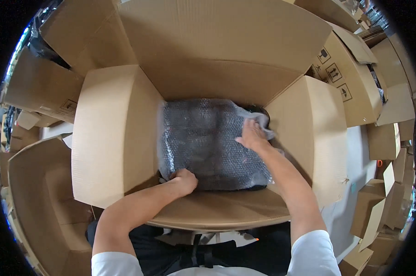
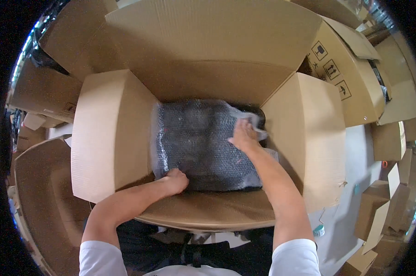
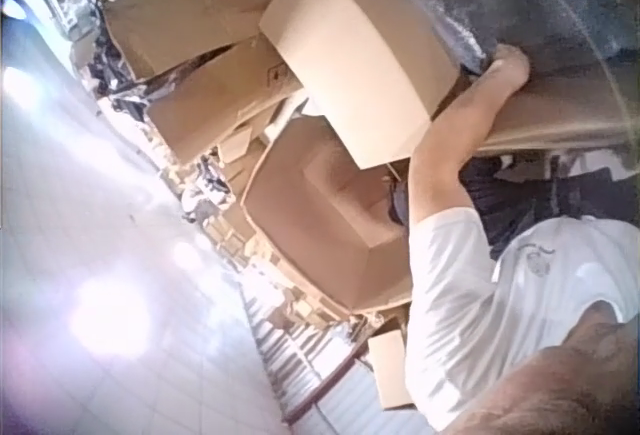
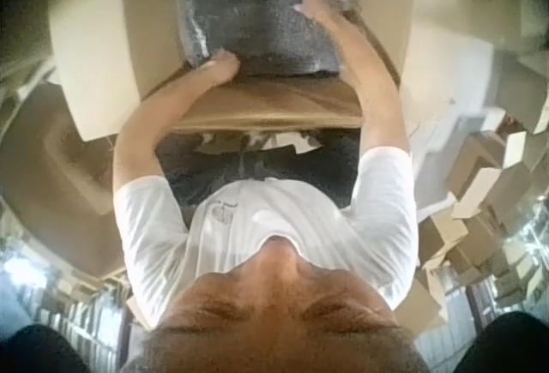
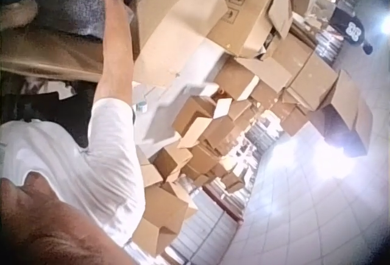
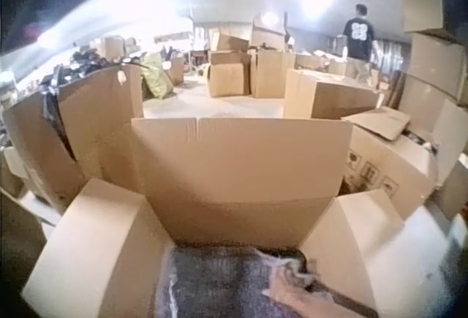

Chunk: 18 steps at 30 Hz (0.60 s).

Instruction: The person packs electronic light components into a cardboard box layer by layer, placing sheets of bubble wrap between the layers, and then lifts and moves the box.

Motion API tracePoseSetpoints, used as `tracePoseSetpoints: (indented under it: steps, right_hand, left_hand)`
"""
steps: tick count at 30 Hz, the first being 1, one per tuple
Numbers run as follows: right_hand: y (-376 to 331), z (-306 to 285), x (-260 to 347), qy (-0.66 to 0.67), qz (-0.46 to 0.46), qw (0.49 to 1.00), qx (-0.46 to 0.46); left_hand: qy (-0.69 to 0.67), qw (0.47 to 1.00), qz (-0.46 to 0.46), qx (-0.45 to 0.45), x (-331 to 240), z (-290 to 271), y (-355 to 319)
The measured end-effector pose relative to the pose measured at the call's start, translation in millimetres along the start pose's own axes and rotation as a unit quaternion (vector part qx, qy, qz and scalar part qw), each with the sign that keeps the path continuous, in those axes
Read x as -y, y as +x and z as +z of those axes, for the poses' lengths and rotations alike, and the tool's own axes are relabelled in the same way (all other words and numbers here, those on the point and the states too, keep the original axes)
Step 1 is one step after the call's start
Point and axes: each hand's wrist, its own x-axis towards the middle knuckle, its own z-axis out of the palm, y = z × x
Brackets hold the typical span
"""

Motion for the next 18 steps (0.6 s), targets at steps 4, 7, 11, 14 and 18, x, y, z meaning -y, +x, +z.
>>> tracePoseSetpoints:
  steps: [4,7,11,14,18]
  right_hand:
    - [2,17,-25,-0.075,0.146,0.986,-0.040]
    - [1,15,-24,-0.052,0.137,0.986,-0.077]
    - [15,18,-25,-0.021,0.102,0.993,-0.049]
    - [19,21,-4,-0.053,-0.003,0.999,0.009]
    - [-53,14,-18,-0.200,-0.115,0.973,-0.024]
  left_hand:
    - [-0.277,0.954,-0.112,-0.024,18,-63,-2]
    - [-0.188,0.935,-0.193,-0.230,12,-31,2]
    - [-0.273,0.932,-0.226,-0.076,11,-2,1]
    - [-0.475,0.774,-0.358,-0.217,33,34,18]
    - [-0.183,0.924,0.010,-0.337,2,-102,-64]
